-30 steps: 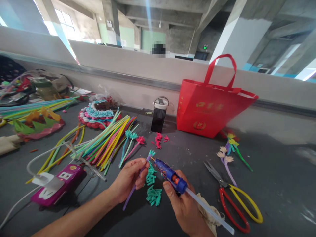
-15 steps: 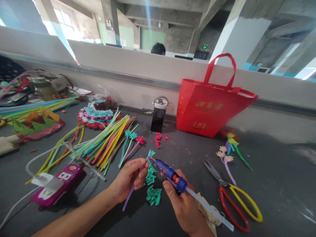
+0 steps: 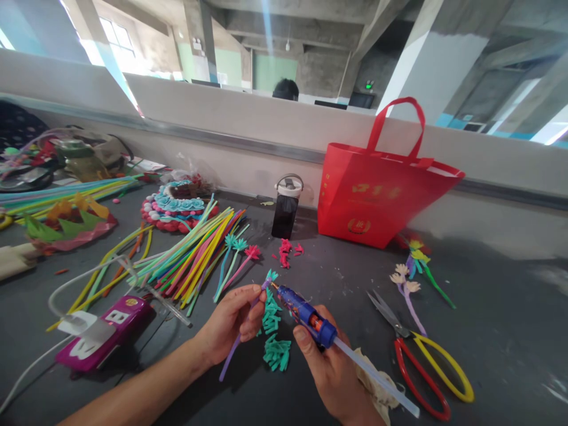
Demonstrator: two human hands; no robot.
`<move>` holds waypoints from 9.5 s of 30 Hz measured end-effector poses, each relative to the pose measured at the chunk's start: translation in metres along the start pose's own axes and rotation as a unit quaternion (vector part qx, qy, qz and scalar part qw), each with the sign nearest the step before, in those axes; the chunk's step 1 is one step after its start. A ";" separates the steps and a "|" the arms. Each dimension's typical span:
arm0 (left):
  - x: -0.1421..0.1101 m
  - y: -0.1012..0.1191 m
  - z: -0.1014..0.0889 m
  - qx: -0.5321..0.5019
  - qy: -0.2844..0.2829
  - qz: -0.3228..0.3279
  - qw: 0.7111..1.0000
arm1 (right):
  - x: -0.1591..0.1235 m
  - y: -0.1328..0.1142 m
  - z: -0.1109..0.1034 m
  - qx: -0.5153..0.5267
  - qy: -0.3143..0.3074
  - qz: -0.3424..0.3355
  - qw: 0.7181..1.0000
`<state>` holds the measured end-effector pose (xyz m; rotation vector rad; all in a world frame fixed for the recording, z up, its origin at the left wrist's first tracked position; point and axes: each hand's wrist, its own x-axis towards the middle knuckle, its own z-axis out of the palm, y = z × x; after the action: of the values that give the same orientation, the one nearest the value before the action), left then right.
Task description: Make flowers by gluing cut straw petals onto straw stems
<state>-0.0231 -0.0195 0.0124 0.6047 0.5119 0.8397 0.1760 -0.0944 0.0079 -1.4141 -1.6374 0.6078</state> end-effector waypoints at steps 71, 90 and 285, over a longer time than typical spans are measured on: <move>0.005 -0.001 -0.009 0.079 0.043 0.050 0.995 | 0.035 0.008 0.046 -0.157 -0.132 0.020 0.979; 0.005 -0.002 -0.005 0.126 0.078 0.021 0.989 | 0.045 0.000 0.020 0.148 -0.038 0.116 0.981; -0.001 -0.007 0.000 0.061 -0.018 -0.062 0.996 | 0.033 -0.014 0.026 -0.067 0.113 -0.131 0.983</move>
<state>-0.0195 -0.0240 0.0076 0.6925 0.5642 0.6828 0.1471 -0.0620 0.0153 -1.2805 -1.6677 0.1798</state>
